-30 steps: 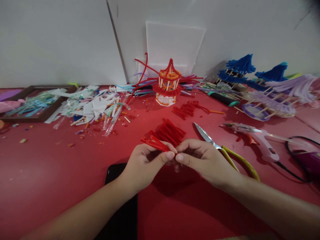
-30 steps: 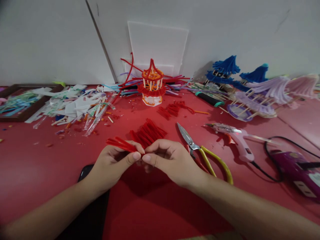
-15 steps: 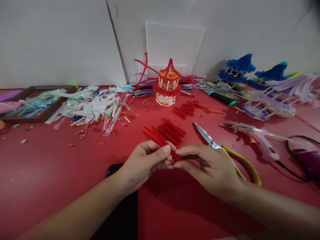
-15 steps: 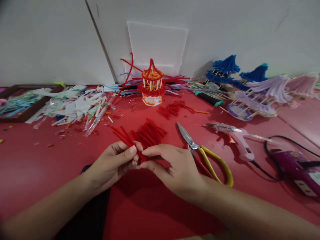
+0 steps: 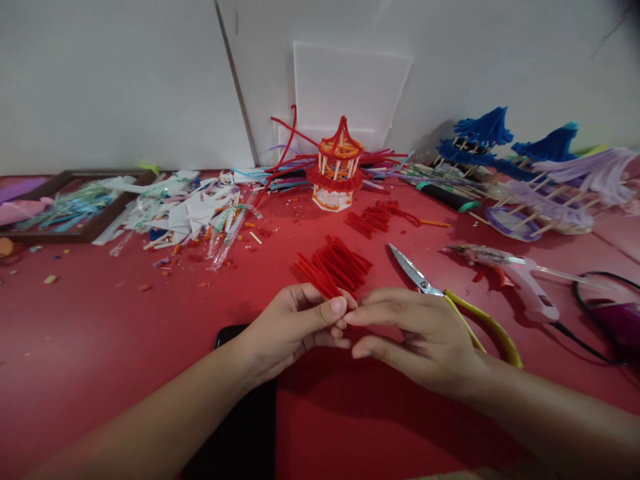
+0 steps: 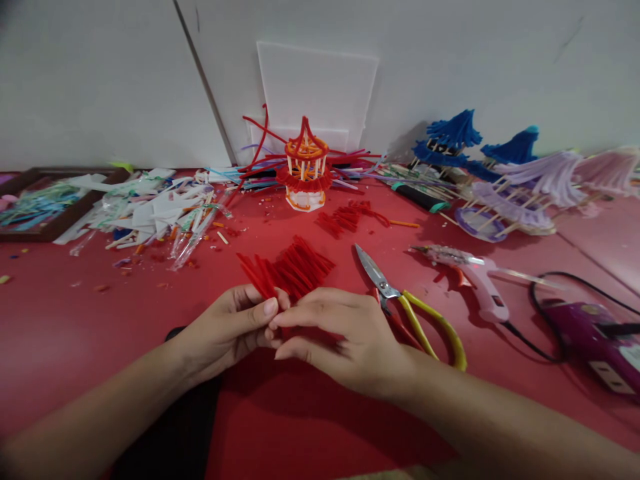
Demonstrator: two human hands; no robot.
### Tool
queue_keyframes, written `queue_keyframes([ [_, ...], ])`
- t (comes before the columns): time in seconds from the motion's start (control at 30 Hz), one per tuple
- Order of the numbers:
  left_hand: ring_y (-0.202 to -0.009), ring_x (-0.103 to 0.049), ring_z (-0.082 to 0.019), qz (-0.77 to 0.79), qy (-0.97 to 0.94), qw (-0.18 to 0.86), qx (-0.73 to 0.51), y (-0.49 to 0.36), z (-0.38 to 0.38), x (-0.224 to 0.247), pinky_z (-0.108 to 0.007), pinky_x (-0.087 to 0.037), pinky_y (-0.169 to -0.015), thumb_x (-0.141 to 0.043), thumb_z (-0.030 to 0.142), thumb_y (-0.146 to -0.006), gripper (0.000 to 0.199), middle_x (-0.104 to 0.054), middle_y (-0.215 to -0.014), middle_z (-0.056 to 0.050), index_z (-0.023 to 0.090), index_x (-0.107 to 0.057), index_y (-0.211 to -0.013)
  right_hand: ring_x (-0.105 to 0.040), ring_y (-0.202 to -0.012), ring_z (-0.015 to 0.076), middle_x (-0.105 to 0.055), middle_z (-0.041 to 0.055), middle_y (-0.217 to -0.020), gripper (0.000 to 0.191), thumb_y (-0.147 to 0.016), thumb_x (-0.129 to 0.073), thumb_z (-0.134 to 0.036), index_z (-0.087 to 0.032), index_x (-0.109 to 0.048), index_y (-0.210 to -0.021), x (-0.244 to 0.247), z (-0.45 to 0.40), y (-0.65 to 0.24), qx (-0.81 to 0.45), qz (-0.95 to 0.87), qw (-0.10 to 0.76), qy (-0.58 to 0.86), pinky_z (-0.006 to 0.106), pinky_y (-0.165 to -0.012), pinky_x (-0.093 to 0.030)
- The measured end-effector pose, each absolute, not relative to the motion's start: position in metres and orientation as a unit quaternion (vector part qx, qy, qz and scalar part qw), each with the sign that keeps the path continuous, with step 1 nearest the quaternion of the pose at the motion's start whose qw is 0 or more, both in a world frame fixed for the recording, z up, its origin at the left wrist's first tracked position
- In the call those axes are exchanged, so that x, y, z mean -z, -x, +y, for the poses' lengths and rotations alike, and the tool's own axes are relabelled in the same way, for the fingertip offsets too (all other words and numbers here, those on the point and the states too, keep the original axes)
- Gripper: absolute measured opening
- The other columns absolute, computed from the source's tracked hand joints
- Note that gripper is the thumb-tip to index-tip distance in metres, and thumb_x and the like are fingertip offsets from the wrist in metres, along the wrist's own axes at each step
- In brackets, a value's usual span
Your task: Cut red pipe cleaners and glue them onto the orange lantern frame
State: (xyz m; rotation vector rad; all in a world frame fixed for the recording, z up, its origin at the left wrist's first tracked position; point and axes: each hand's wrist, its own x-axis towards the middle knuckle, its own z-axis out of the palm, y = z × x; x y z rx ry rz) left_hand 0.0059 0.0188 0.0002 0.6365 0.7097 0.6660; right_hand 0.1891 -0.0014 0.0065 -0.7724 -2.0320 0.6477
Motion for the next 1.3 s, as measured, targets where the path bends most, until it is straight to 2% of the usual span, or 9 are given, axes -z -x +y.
queue_keyframes([
  [0.2,-0.053,-0.058,-0.005,0.331,-0.304,0.835,-0.317,-0.006,0.018,0.000,-0.018,-0.056,-0.059,-0.083,0.031,-0.061,0.025,-0.064,-0.059,0.002,0.013,-0.073,-0.075,-0.066,-0.070,0.0071,-0.071,0.0001,-0.078,0.011,-0.085,-0.061,-0.011,-0.019,-0.066,-0.091,0.001,-0.002,-0.187,-0.278,-0.798,0.444,0.298,0.015,-0.067,-0.052],
  [0.33,-0.052,-0.059,-0.005,0.337,-0.303,0.820,-0.349,-0.006,0.018,-0.001,-0.017,-0.056,-0.059,-0.082,0.029,-0.062,0.021,-0.064,-0.057,0.002,0.013,-0.073,-0.073,-0.066,-0.071,0.0083,-0.068,-0.0011,-0.082,0.009,-0.084,-0.063,-0.021,-0.021,-0.058,-0.092,0.003,-0.004,-0.187,-0.298,-0.747,0.453,0.384,0.017,-0.064,-0.052],
  [0.4,-0.052,-0.059,-0.005,0.352,-0.292,0.801,-0.386,-0.007,0.019,-0.001,-0.016,-0.056,-0.057,-0.084,0.028,-0.059,0.021,-0.065,-0.056,0.002,0.014,-0.073,-0.069,-0.065,-0.075,0.0109,-0.067,-0.0001,-0.087,0.015,-0.085,-0.063,-0.027,-0.021,-0.056,-0.096,-0.002,-0.002,-0.194,-0.306,-0.771,0.377,0.412,0.020,-0.066,-0.052],
  [0.57,-0.057,-0.059,-0.005,0.388,-0.271,0.739,-0.480,-0.010,0.024,0.001,-0.017,-0.057,-0.057,-0.086,0.027,-0.055,0.020,-0.069,-0.069,0.002,0.015,-0.072,-0.063,-0.061,-0.083,0.0184,-0.064,0.0014,-0.096,0.022,-0.076,-0.072,-0.027,-0.023,-0.060,-0.094,-0.015,0.006,-0.221,-0.251,-0.885,0.050,0.388,0.030,-0.071,-0.046],
  [0.7,-0.066,-0.061,-0.007,0.391,-0.296,0.726,-0.483,-0.009,0.027,0.005,-0.016,-0.055,-0.060,-0.082,0.028,-0.063,0.018,-0.071,-0.077,0.000,0.016,-0.075,-0.074,-0.058,-0.075,0.0148,-0.062,-0.0002,-0.085,0.012,-0.080,-0.059,-0.009,-0.020,-0.059,-0.078,-0.013,0.006,-0.224,-0.265,-0.896,-0.026,0.355,0.027,-0.064,-0.041],
  [0.8,-0.067,-0.062,-0.007,0.405,-0.302,0.714,-0.485,-0.008,0.027,0.007,-0.016,-0.053,-0.061,-0.081,0.029,-0.065,0.017,-0.071,-0.076,0.000,0.016,-0.075,-0.074,-0.056,-0.069,0.0117,-0.061,-0.0011,-0.079,0.014,-0.083,-0.053,-0.008,-0.020,-0.056,-0.077,-0.012,0.007,-0.215,-0.305,-0.875,0.052,0.372,0.024,-0.063,-0.041],
  [1.0,-0.063,-0.059,-0.006,0.418,-0.413,0.690,-0.422,-0.006,0.021,0.008,-0.016,-0.048,-0.065,-0.076,0.032,-0.071,0.016,-0.070,-0.069,0.000,0.016,-0.074,-0.073,-0.054,-0.057,0.0095,-0.057,-0.0026,-0.067,0.014,-0.087,-0.056,-0.034,-0.021,-0.056,-0.081,-0.010,0.007,-0.197,-0.401,-0.673,0.365,0.503,0.020,-0.052,-0.045],
  [1.13,-0.063,-0.059,-0.006,0.403,-0.491,0.673,-0.380,-0.006,0.017,0.008,-0.015,-0.046,-0.064,-0.074,0.030,-0.074,0.015,-0.069,-0.065,0.001,0.015,-0.073,-0.072,-0.057,-0.049,0.0081,-0.059,-0.0034,-0.064,0.012,-0.082,-0.063,-0.031,-0.020,-0.058,-0.083,-0.006,0.000,-0.185,-0.463,-0.617,0.414,0.483,0.019,-0.046,-0.047],
  [1.3,-0.068,-0.062,-0.008,0.381,-0.477,0.702,-0.366,-0.007,0.017,0.006,-0.018,-0.049,-0.068,-0.074,0.028,-0.074,0.013,-0.072,-0.073,-0.002,0.016,-0.074,-0.077,-0.060,-0.055,0.0083,-0.066,0.0000,-0.073,0.006,-0.083,-0.063,-0.025,-0.020,-0.066,-0.083,-0.005,-0.004,-0.184,-0.346,-0.693,0.428,0.467,0.019,-0.050,-0.049],
])
